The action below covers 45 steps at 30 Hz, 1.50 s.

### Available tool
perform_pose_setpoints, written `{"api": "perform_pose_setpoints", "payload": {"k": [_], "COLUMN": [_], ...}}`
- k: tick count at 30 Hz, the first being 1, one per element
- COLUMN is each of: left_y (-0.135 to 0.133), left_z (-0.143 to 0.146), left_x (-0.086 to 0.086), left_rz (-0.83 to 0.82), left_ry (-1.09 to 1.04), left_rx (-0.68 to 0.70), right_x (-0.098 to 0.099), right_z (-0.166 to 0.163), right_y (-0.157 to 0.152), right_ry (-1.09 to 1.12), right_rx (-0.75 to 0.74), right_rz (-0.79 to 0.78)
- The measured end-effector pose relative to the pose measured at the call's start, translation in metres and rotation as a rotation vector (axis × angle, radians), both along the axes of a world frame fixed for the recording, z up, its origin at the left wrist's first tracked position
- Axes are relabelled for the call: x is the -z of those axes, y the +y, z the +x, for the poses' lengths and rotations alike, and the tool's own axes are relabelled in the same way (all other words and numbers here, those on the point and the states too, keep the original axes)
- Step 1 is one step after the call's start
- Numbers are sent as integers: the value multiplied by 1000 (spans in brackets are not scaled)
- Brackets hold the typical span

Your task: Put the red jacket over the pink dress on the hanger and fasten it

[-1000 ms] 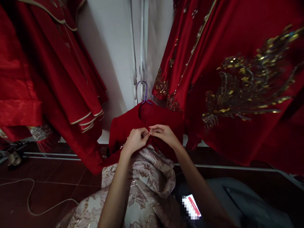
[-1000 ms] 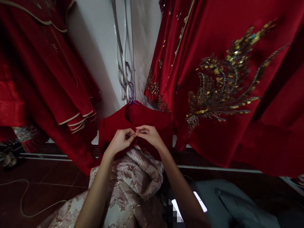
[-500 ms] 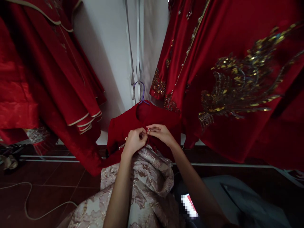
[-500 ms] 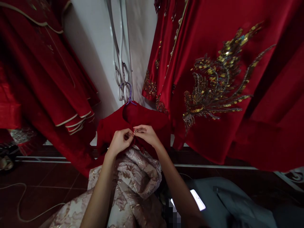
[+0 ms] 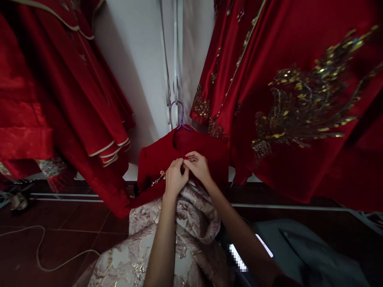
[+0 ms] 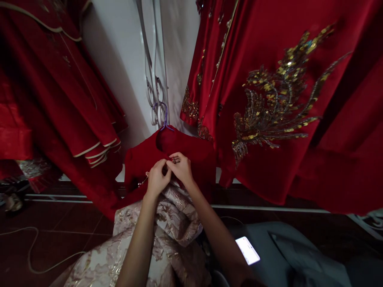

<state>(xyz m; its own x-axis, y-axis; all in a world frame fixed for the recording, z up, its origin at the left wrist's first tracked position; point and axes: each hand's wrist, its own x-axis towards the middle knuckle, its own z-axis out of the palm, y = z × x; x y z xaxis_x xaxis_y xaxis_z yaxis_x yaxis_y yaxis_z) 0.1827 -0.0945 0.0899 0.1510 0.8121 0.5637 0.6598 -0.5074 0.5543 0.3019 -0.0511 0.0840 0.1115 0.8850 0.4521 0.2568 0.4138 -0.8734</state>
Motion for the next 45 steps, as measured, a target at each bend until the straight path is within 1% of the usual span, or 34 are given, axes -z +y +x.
{"api": "perform_pose_setpoints", "payload": {"k": [1,2,5,7,9,11,13,15,18,21,23,25,28,30,31,33,34,35,37,39,40,42,44,45], "left_y": [-4,-8,-21,-26,-28,-27,-27,-29,-31,-33,-38,-48,-67,-74,-73,-64,-56,-48,-33,-23,-21,-21,-23,-24], "left_z": [2,2,-9,-27,-51,-75,-95,-109,-117,-112,-104,-95,-82,-73,-69,-59,-54,-48,-37,-27,-22,-14,-9,-10], "left_x": [4,8,20,27,34,39,43,47,50,46,36,21,-3,-9,-7,7,16,27,44,55,58,60,60,58], "left_rz": [-4,-13,-64,-125,-201,-267,-314,-352,-416,-445,-446,-453,-489,-553,-594,-672,-696,-701,-642,-553,-511,-436,-385,-375], "left_ry": [8,11,26,40,38,4,-55,-106,-121,-96,-86,-101,-173,-223,-233,-207,-171,-138,-109,-84,-62,-9,17,17], "left_rx": [-22,-15,96,127,107,76,89,148,236,202,184,241,385,484,530,583,577,544,422,298,245,156,106,112], "right_x": [2,4,12,18,26,37,50,63,82,94,99,103,104,100,97,84,75,65,39,9,-7,-34,-51,-55], "right_z": [-2,-2,2,8,16,26,36,45,50,48,46,45,49,55,60,71,78,85,96,100,99,87,65,52], "right_y": [1,2,-3,-13,-30,-49,-67,-78,-81,-70,-60,-53,-49,-52,-55,-60,-63,-66,-71,-79,-83,-92,-100,-102], "right_ry": [-25,-52,-109,-131,-157,-178,-198,-229,-316,-406,-437,-452,-474,-465,-448,-408,-387,-364,-308,-254,-238,-226,-175,-149], "right_rx": [22,35,40,9,-3,48,76,51,5,6,37,69,89,76,72,78,90,104,112,63,17,-127,-267,-352], "right_rz": [6,18,81,120,154,179,148,73,-1,9,4,-30,-69,-59,-48,-31,-25,-16,3,8,2,-47,-83,-108]}}
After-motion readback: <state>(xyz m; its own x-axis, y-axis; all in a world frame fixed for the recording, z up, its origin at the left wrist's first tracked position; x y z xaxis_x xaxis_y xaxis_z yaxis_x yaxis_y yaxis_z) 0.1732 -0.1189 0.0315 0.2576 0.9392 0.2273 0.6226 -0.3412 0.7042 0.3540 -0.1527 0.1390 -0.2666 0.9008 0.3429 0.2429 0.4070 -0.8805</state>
